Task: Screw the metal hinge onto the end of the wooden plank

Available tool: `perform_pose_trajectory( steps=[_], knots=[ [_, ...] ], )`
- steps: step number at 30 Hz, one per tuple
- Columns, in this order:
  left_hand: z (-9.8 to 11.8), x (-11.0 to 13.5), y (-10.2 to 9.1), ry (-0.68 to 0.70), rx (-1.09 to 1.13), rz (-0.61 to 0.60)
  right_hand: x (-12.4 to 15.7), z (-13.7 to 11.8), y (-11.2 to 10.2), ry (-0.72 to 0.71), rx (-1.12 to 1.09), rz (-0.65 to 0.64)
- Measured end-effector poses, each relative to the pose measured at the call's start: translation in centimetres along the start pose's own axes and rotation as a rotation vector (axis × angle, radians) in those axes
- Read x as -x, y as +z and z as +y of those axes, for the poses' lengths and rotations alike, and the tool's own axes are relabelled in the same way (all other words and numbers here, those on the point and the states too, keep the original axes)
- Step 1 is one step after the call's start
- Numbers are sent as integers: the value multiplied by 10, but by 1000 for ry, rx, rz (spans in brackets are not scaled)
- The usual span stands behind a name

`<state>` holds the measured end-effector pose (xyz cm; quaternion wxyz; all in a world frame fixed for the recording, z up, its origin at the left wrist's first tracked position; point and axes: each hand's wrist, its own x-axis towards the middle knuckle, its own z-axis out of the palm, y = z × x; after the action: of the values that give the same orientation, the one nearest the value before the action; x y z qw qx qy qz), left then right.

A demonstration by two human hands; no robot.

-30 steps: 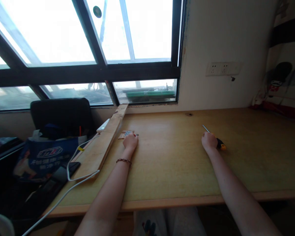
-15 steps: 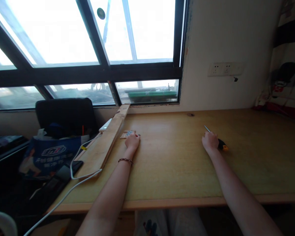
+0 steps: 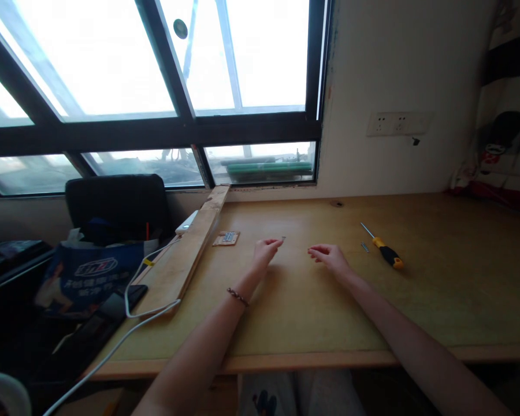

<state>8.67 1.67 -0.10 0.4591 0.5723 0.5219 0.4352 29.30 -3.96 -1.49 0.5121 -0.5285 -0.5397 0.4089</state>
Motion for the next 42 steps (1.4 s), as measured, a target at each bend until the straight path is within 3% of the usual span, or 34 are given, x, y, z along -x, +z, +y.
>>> perform_pose_trajectory(
  steps=[2, 5, 11, 20, 27, 33, 39, 42],
  knots=[
    [11, 23, 23, -8, 137, -111, 11, -6, 17, 28, -250, -81],
    [21, 48, 43, 44, 204, -149, 22, -12, 28, 70, -508, -137],
    [22, 57, 46, 108, 149, -109, 23, -13, 27, 204, -696, -69],
    [25, 60, 44, 52, 114, -233, 22, -18, 23, 259, -636, 15],
    [21, 61, 46, 117, 82, -269, 20, -18, 19, 273, -569, 54],
    [13, 59, 49, 159, 29, -246, 21, -20, 20, 249, -479, 40],
    [4, 59, 49, 272, -189, -85, 23, -17, 23, 135, -326, 79],
    [3, 61, 49, 327, -274, -67, 24, -16, 25, 69, -239, 74]
  ],
)
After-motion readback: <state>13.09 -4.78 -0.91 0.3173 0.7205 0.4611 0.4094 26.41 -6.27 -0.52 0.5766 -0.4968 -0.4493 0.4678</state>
